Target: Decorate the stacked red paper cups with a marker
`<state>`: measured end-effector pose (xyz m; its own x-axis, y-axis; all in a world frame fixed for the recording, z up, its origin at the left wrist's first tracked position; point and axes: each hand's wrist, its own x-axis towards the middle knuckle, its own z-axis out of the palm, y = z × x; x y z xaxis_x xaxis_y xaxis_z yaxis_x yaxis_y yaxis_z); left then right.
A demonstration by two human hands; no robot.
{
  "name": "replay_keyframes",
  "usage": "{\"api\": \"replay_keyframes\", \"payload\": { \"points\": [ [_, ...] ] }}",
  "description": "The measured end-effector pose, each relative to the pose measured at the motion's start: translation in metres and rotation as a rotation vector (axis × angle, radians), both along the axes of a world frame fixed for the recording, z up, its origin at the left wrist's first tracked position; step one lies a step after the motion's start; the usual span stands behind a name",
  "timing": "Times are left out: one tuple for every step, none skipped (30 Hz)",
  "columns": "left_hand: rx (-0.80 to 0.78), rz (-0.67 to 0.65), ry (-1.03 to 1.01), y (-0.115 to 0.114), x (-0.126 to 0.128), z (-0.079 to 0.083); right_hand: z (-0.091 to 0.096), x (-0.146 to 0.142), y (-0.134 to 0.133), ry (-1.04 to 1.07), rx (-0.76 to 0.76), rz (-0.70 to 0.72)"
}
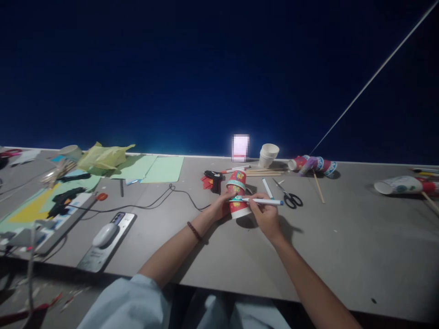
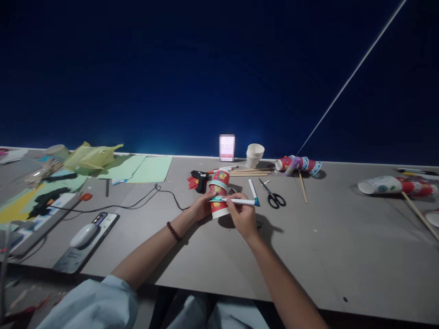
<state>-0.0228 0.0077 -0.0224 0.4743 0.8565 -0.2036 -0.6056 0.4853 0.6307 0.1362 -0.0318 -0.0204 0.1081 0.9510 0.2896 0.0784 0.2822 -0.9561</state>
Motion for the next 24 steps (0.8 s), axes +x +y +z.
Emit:
{"api": "replay_keyframes", "payload": {
  "points": [
    [0.005, 0.001, 0.004, -0.0001, 0.0000, -0.0002, -0.0006, 0.0000, 0.0001, -0.001, 0.002, -0.004],
    [0.009, 0.001, 0.010, 0.0000, 0.0001, -0.0005, -0.0011, -0.0001, 0.0002, 0.001, 0.007, -0.007],
    [0.013, 0.003, 0.017, 0.0000, 0.0002, -0.0008, -0.0014, -0.0002, 0.0002, 0.001, 0.012, -0.008],
    [0.015, 0.005, 0.024, 0.0001, 0.0003, -0.0013, -0.0015, -0.0003, 0.0001, 0.000, 0.018, -0.008],
    [0.016, 0.008, 0.031, 0.0002, 0.0003, -0.0017, -0.0014, -0.0003, -0.0001, -0.001, 0.022, -0.007],
    [0.015, 0.011, 0.039, 0.0002, 0.0003, -0.0020, -0.0011, -0.0003, -0.0004, -0.001, 0.024, -0.004],
    [0.013, 0.016, 0.046, 0.0002, 0.0003, -0.0023, -0.0008, -0.0003, -0.0007, -0.002, 0.023, -0.001],
    [0.010, 0.022, 0.054, 0.0001, 0.0002, -0.0024, -0.0006, -0.0003, -0.0010, -0.004, 0.019, 0.003],
    [0.008, 0.026, 0.059, -0.0001, 0.0001, -0.0024, -0.0005, -0.0002, -0.0013, -0.006, 0.015, 0.006],
    [0.008, 0.027, 0.061, -0.0004, 0.0000, -0.0022, -0.0005, -0.0001, -0.0016, -0.007, 0.010, 0.008],
    [0.010, 0.027, 0.059, -0.0007, 0.0000, -0.0018, -0.0006, 0.0001, -0.0018, -0.009, 0.007, 0.009],
    [0.013, 0.025, 0.055, -0.0010, 0.0000, -0.0012, -0.0009, 0.0002, -0.0020, -0.008, 0.006, 0.008],
    [0.016, 0.025, 0.051, -0.0014, 0.0001, -0.0006, -0.0012, 0.0004, -0.0022, -0.007, 0.005, 0.008],
    [0.018, 0.025, 0.049, -0.0017, 0.0003, 0.0001, -0.0015, 0.0005, -0.0024, -0.006, 0.005, 0.011],
    [0.017, 0.028, 0.050, -0.0020, 0.0004, 0.0007, -0.0016, 0.0007, -0.0026, -0.005, 0.006, 0.017],
    [0.016, 0.030, 0.051, -0.0022, 0.0006, 0.0013, -0.0017, 0.0008, -0.0029, -0.005, 0.005, 0.025],
    [0.015, 0.031, 0.052, -0.0024, 0.0008, 0.0017, -0.0016, 0.0008, -0.0033, -0.004, 0.005, 0.034],
    [0.015, 0.029, 0.050, -0.0025, 0.0009, 0.0019, -0.0014, 0.0008, -0.0036, -0.002, 0.006, 0.039],
    [0.016, 0.025, 0.047, -0.0025, 0.0010, 0.0020, -0.0011, 0.0007, -0.0039, 0.002, 0.009, 0.035],
    [0.017, 0.020, 0.043, -0.0024, 0.0010, 0.0019, -0.0006, 0.0005, -0.0042, 0.006, 0.011, 0.025],
    [0.018, 0.017, 0.040, -0.0023, 0.0010, 0.0017, 0.0000, 0.0002, -0.0045, 0.008, 0.013, 0.012],
    [0.018, 0.016, 0.038, -0.0022, 0.0009, 0.0015, 0.0006, -0.0001, -0.0048, 0.008, 0.014, 0.000],
    [0.017, 0.018, 0.037, -0.0021, 0.0007, 0.0014, 0.0012, -0.0004, -0.0049, 0.007, 0.014, -0.010],
    [0.015, 0.019, 0.037, -0.0021, 0.0005, 0.0013, 0.0018, -0.0007, -0.0051, 0.005, 0.013, -0.015]
  ]
}}
